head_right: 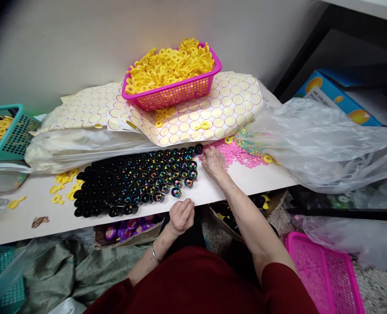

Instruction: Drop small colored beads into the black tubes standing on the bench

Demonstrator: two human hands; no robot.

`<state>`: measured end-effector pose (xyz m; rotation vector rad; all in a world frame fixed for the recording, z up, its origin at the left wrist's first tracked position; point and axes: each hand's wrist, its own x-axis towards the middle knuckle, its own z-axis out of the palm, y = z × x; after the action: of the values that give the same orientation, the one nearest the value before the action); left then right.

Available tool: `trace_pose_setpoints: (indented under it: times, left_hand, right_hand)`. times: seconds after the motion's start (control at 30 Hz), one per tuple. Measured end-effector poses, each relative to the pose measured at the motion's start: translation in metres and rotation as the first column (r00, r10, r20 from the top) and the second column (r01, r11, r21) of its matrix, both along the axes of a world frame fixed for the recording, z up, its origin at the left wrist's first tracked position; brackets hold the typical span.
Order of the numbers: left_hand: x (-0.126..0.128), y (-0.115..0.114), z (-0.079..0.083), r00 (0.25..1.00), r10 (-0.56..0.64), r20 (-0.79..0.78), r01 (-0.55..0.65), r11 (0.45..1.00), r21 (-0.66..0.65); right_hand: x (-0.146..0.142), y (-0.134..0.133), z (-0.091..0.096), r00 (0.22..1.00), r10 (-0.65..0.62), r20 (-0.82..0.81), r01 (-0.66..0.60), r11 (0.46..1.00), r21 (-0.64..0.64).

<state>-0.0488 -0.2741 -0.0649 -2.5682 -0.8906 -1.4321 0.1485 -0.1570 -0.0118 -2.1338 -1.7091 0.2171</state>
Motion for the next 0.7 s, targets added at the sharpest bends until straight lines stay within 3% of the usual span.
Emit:
trace_pose_setpoints:
  times: [0.1, 0.33, 0.47, 0.6, 0.7]
  left_hand:
    - [0.000, -0.001, -0.004, 1.000, 0.004, -0.007, -0.004, 1.000, -0.007]
    - [0.000, -0.003, -0.011, 0.997, 0.059, -0.054, -0.060, 0.998, -0.011]
    - [0.004, -0.003, -0.009, 0.995, 0.093, -0.027, -0.094, 0.996, -0.012]
    - [0.007, -0.001, -0.008, 0.995, 0.097, 0.014, -0.097, 0.993, 0.064]
    - [0.008, 0.000, -0.008, 0.994, 0.107, 0.004, -0.107, 0.990, 0.088]
  right_hand:
    - [0.001, -0.008, -0.002, 0.994, 0.105, 0.040, -0.105, 0.994, 0.000]
    - [0.011, -0.023, -0.003, 0.978, 0.186, 0.098, -0.182, 0.982, -0.047]
    - [0.014, -0.024, 0.001, 0.988, 0.151, 0.016, -0.149, 0.987, -0.066]
    - [0.020, -0.029, -0.002, 0.992, 0.057, -0.117, -0.053, 0.998, 0.040]
    - [0.022, -0.035, -0.004, 0.990, 0.064, -0.126, -0.054, 0.996, 0.076]
